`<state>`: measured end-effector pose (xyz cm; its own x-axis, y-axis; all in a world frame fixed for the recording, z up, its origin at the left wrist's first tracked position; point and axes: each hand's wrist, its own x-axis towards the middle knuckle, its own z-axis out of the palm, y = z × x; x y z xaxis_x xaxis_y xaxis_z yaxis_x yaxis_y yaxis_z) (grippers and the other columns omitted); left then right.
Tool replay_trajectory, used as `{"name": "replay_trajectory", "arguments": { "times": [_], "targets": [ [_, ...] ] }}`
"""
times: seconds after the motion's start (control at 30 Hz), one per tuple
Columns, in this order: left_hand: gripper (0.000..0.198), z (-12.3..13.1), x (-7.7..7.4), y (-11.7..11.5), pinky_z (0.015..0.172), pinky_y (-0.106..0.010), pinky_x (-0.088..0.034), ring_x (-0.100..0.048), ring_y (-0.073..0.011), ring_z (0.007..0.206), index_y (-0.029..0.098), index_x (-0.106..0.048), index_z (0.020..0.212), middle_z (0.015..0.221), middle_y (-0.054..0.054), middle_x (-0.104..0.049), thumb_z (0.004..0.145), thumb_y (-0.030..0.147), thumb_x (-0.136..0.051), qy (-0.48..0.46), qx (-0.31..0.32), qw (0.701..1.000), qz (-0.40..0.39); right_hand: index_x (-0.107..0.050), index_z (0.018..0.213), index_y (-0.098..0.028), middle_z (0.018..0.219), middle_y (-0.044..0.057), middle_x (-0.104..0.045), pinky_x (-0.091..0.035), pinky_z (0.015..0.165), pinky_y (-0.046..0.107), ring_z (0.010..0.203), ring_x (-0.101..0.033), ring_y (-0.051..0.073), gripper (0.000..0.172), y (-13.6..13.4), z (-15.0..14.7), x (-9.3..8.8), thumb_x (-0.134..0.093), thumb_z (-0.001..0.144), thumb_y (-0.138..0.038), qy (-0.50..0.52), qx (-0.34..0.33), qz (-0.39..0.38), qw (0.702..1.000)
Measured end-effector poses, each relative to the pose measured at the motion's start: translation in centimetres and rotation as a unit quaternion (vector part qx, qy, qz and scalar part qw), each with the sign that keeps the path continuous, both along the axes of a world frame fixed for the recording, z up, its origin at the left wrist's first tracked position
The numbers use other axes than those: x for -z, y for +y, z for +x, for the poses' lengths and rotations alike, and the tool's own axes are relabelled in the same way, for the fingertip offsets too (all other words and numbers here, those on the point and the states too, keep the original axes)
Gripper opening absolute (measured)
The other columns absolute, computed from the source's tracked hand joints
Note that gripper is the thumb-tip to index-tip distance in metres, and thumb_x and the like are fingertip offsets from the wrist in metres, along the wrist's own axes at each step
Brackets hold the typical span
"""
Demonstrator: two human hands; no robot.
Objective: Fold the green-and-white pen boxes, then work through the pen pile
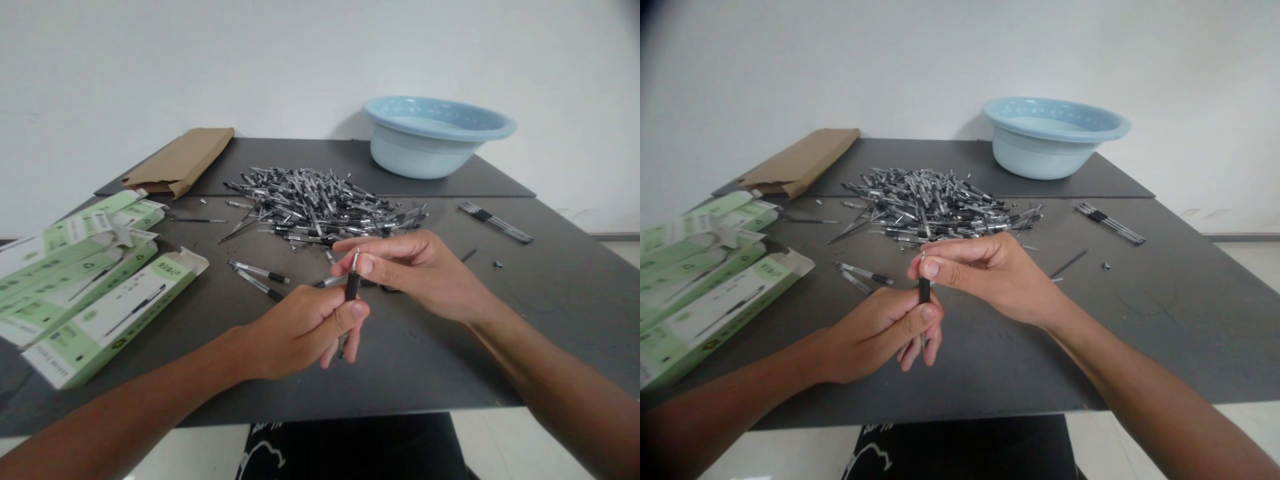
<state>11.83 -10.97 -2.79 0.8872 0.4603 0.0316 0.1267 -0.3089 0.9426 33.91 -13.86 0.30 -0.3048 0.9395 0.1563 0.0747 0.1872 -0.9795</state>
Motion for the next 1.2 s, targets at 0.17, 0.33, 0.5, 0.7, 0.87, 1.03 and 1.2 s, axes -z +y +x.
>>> {"name": "replay_trajectory", "arguments": {
  "times": [0.17,0.33,0.5,0.7,0.87,1.03,1.2],
  "targets": [
    [0.053,0.0,0.2,0.1,0.055,-0.017,-0.050,-0.062,-0.0071,0.049,0.017,-0.061,0.083,0.069,-0.003,-0.075,0.117,0.048,-0.035,0.000,0.012,1.000,0.014,-0.088,0.109,-0.037,0.114,-0.004,-0.086,-0.056,0.114,0.029,0.132,-0.072,0.018,0.015,0.0,0.3,-0.1,-0.083,0.095,-0.039,-0.033,0.022,0.028,0.999],
    [0.054,-0.1,0.2,0.1,0.057,-0.016,-0.050,-0.064,-0.0068,0.052,0.016,-0.063,0.083,0.072,-0.005,-0.076,0.117,0.046,-0.035,0.001,0.017,0.999,0.037,-0.088,0.106,-0.037,0.109,-0.003,-0.087,-0.057,0.114,0.033,0.129,-0.074,0.019,0.012,-0.1,0.3,-0.2,-0.082,0.095,-0.040,-0.039,0.010,0.025,0.999],
    [0.055,-0.2,-0.1,0.2,0.057,-0.016,-0.050,-0.061,-0.0059,0.051,0.016,-0.064,0.081,0.070,-0.002,-0.074,0.117,0.046,-0.035,-0.002,0.013,0.999,0.040,-0.089,0.100,-0.037,0.106,-0.003,-0.087,-0.062,0.104,0.028,0.115,-0.079,0.018,0.010,-0.3,-0.1,-0.2,-0.086,0.091,-0.038,-0.010,0.042,0.030,0.999],
    [0.056,-0.1,-0.1,0.0,0.054,-0.017,-0.047,-0.060,-0.0067,0.051,0.017,-0.064,0.081,0.070,-0.001,-0.071,0.117,0.049,-0.034,0.001,0.003,0.999,0.042,-0.089,0.099,-0.036,0.107,-0.001,-0.087,-0.066,0.097,0.034,0.106,-0.082,0.022,0.014,-0.3,-0.2,0.1,-0.091,0.086,-0.039,0.015,0.049,0.004,0.999],
    [0.056,-0.6,-0.6,0.5,0.051,-0.019,-0.045,-0.056,-0.0063,0.047,0.018,-0.059,0.079,0.066,0.001,-0.069,0.116,0.054,-0.038,-0.030,-0.069,0.997,0.032,-0.079,0.135,-0.036,0.115,0.004,-0.086,-0.065,0.089,0.040,0.105,-0.080,0.026,0.053,0.4,0.9,0.2,-0.078,0.091,-0.066,-0.041,0.125,0.037,0.991],
    [0.056,-1.1,-1.0,2.5,0.044,-0.022,-0.034,-0.043,-0.0080,0.041,0.021,-0.051,0.076,0.048,0.006,-0.053,0.111,0.065,-0.046,-0.151,-0.197,0.968,0.020,-0.085,0.120,-0.030,0.102,0.005,-0.087,-0.058,0.079,0.036,0.088,-0.076,0.023,0.047,2.4,2.1,1.6,-0.073,0.094,-0.067,-0.169,0.257,0.112,0.945],
    [0.059,-1.3,-1.2,5.8,0.038,-0.027,-0.018,-0.023,-0.0080,0.033,0.023,-0.052,0.075,0.040,0.009,-0.034,0.106,0.073,-0.048,-0.313,-0.280,0.907,0.031,-0.088,0.106,-0.027,0.093,0.005,-0.081,-0.049,0.066,0.032,0.074,-0.065,0.018,0.029,3.4,2.4,3.3,-0.078,0.095,-0.052,-0.276,0.236,0.211,0.907]
  ]
}}
